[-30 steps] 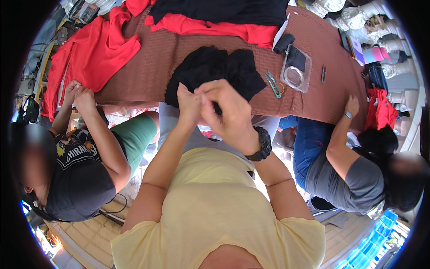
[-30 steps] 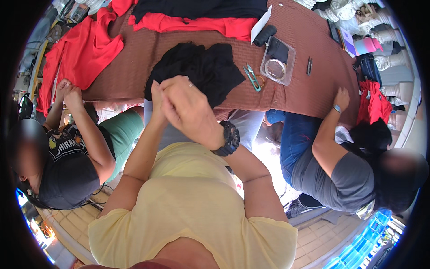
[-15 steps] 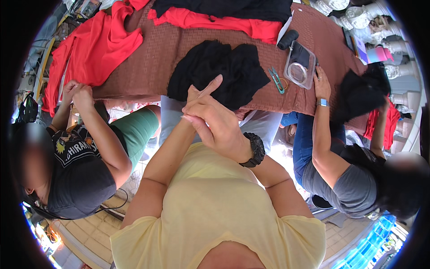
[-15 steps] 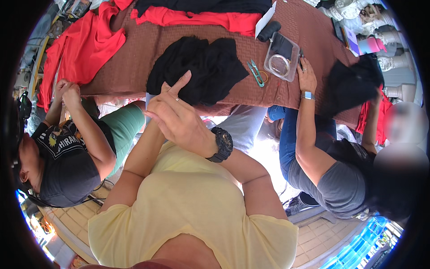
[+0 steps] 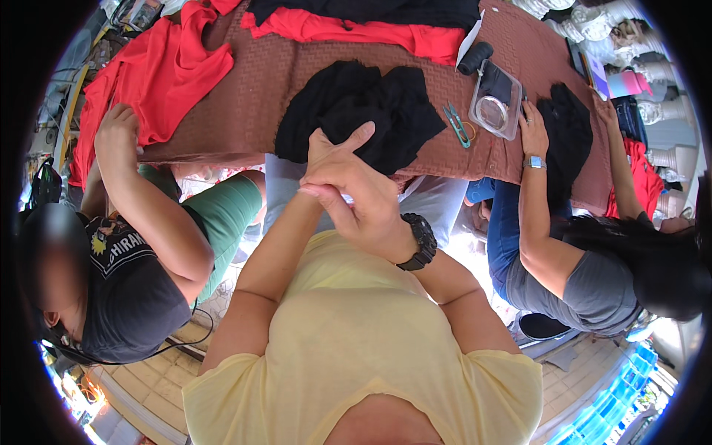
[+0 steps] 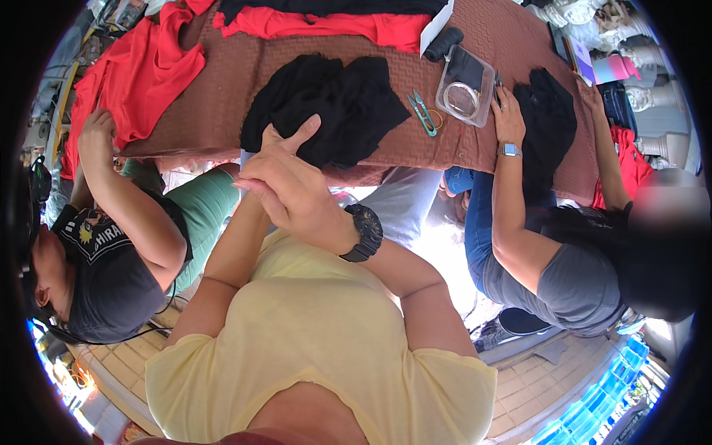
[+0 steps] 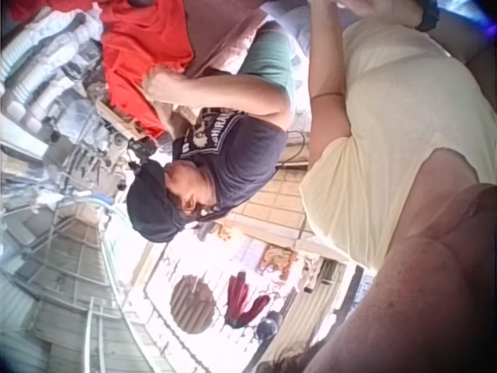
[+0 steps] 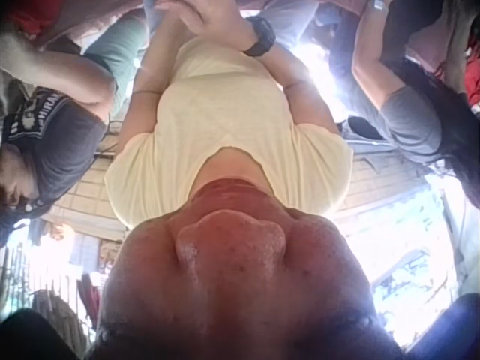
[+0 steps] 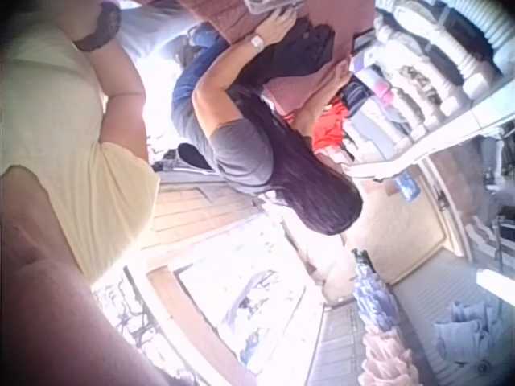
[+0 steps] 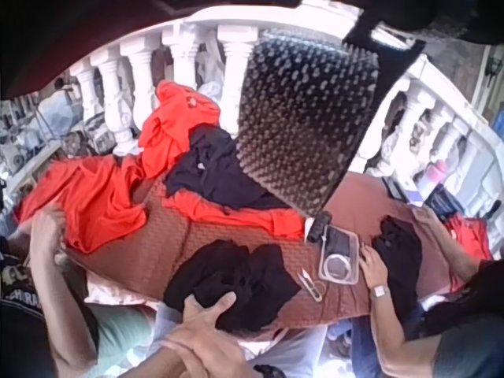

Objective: The person sews a small white label onto a black garment using a needle and thread, then trims the excess thread with shears and folds the finished garment.

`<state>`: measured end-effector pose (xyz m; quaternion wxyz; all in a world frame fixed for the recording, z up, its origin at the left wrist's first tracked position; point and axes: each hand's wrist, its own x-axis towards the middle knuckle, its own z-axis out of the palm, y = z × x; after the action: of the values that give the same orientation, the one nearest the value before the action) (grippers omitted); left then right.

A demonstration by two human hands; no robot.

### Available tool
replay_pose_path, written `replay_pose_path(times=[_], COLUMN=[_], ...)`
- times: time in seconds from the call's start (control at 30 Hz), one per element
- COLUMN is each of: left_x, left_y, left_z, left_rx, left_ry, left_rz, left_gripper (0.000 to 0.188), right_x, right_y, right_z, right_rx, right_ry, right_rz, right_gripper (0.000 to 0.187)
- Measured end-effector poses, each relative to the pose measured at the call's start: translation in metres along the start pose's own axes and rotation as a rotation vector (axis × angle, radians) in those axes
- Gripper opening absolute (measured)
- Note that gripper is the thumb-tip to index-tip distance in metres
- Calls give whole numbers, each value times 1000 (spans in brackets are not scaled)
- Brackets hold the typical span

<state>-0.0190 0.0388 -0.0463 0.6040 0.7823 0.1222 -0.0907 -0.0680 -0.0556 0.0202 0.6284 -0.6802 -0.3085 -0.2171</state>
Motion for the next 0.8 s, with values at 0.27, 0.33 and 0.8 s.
replay_pose_path(times=[0.27,0.33,0.8], left_x=[10,11,-29], left_y=[7,7,58], left_z=[-7,-1,7], left_rx=[-1152,-830,-975], left_ry=[-322,-210,-93], left_rz=[-219,-114,-69], left_gripper=[29,30,22], right_x=[-7,-11,-11], right_y=[-9,-12,25], right_z=[-5,-6,-24], right_rx=[14,5,239], right_ry=[-71,-100,380], right_rz=[70,108,449], right_gripper=[13,15,14])
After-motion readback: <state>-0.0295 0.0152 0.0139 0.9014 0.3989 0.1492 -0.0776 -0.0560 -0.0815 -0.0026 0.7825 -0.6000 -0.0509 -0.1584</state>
